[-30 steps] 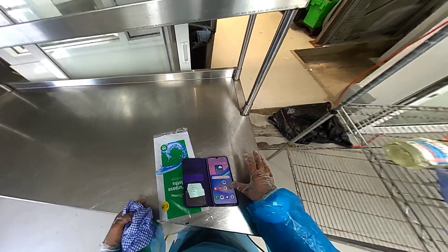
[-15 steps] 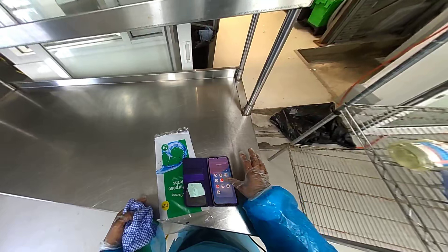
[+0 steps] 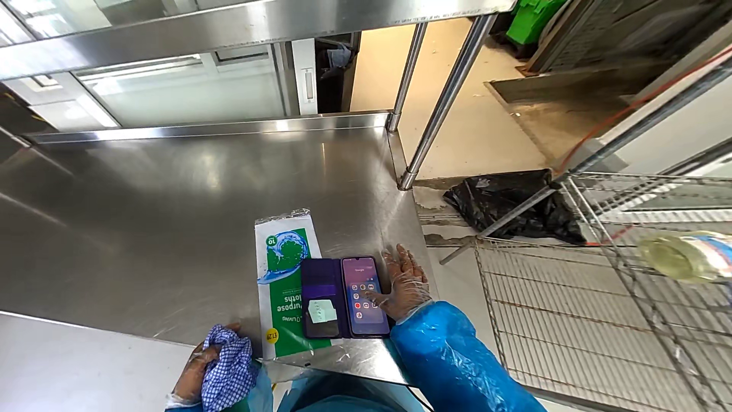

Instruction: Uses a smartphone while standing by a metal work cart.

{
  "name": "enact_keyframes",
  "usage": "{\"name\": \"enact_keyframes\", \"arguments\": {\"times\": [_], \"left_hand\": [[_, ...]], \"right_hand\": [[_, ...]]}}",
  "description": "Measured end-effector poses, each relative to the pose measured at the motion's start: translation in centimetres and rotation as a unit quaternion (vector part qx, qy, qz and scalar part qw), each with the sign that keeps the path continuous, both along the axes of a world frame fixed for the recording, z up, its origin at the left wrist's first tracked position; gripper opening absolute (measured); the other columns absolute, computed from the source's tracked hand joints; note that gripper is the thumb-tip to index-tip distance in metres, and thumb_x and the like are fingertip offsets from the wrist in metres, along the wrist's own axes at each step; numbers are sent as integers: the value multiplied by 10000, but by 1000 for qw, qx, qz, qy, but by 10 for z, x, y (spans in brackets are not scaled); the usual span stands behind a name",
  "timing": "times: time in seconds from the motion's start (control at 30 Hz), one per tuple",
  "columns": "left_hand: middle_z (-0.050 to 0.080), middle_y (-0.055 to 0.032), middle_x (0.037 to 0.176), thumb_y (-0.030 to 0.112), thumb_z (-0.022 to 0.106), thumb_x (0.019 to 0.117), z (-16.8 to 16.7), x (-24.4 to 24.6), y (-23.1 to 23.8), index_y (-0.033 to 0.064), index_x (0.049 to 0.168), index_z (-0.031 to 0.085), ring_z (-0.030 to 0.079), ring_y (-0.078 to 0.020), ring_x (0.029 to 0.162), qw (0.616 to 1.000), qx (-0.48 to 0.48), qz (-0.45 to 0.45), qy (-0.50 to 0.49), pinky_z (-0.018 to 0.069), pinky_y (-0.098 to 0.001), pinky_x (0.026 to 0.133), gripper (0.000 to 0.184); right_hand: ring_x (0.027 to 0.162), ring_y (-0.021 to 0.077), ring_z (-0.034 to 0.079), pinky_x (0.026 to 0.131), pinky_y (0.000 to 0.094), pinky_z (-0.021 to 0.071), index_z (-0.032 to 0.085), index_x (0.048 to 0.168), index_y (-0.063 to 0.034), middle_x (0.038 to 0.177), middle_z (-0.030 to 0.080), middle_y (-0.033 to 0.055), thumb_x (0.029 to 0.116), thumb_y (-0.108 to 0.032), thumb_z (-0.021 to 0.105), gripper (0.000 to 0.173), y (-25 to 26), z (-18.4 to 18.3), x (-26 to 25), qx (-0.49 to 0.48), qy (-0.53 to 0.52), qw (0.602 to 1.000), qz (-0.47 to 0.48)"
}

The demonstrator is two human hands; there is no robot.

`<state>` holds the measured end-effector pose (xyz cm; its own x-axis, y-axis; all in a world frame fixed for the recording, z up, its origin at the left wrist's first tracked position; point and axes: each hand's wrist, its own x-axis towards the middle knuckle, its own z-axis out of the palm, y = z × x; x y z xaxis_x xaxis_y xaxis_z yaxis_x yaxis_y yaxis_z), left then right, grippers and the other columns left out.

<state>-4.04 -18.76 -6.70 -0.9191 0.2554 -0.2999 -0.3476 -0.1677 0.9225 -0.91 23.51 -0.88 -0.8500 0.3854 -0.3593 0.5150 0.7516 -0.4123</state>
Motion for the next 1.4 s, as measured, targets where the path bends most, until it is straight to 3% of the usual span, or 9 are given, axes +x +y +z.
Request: {"name": "enact_keyframes", "arguments": {"times": [0.17,0.4,0.53,0.8,0.9,1.0,1.07,1.2,1.4], "left_hand": [[764,-30,1041,75,484,790,-2,0,-2,57,1131,697,719,-87,933,1000,2,2,-2,586,-273,832,402],[764,-31,1043,89,500,794,-1,-1,-1,62,1115,706,718,-89,944,1000,16,-3,-2,584,-273,838,382],[767,-32,1036,97,521,792,-2,-2,-2,78,1098,721,721,-86,931,1000,27,-7,1,585,-269,831,366],[761,-32,1062,72,476,795,2,-1,0,40,1136,676,715,-85,967,1000,-1,-3,-5,584,-280,855,397],[760,-32,1076,68,474,805,2,0,0,45,1128,683,713,-84,973,1000,10,-7,-4,579,-274,862,385],[768,29,922,2,425,790,21,7,8,102,981,690,712,-27,843,999,-9,35,-1,587,-228,772,341],[767,33,968,6,423,800,31,11,1,105,1031,691,709,-24,872,1000,0,13,13,585,-226,788,368],[753,0,1136,154,593,883,39,14,-19,136,1152,736,707,-59,983,994,59,-56,71,573,-245,866,305],[758,-6,1099,243,680,868,35,21,-24,147,1173,741,711,-65,945,986,99,-101,88,578,-246,847,326]], "right_hand": [[1537,461,232,1193,654,250,472,1508,1,1668,223,266,728,-332,926,963,6,-2,12,-13,179,983,-26],[1506,490,285,1169,661,288,476,1499,22,1655,249,277,835,-402,815,858,24,-8,22,6,230,972,-54],[1485,511,317,1148,684,309,501,1473,45,1630,297,292,851,-310,793,773,31,-7,26,11,297,952,-74],[1480,511,322,1140,680,315,500,1474,39,1637,274,296,884,-380,731,760,39,0,38,11,310,946,-97],[1439,534,370,1117,667,356,527,1445,56,1625,274,322,888,-342,749,720,38,3,47,14,322,942,-96],[1445,535,364,1116,684,348,601,1368,60,1608,318,320,865,-261,781,624,35,9,62,14,317,943,-103],[1447,519,375,1123,665,361,642,1315,50,1600,345,307,849,-186,788,542,32,12,77,1,314,944,-106],[1392,509,460,1089,661,410,683,1255,47,1529,458,302,866,-187,741,458,20,14,109,-14,309,947,-87],[1309,470,567,1066,623,458,699,1226,50,1431,567,292,891,-224,715,433,-2,19,152,-10,273,959,-69]]}}
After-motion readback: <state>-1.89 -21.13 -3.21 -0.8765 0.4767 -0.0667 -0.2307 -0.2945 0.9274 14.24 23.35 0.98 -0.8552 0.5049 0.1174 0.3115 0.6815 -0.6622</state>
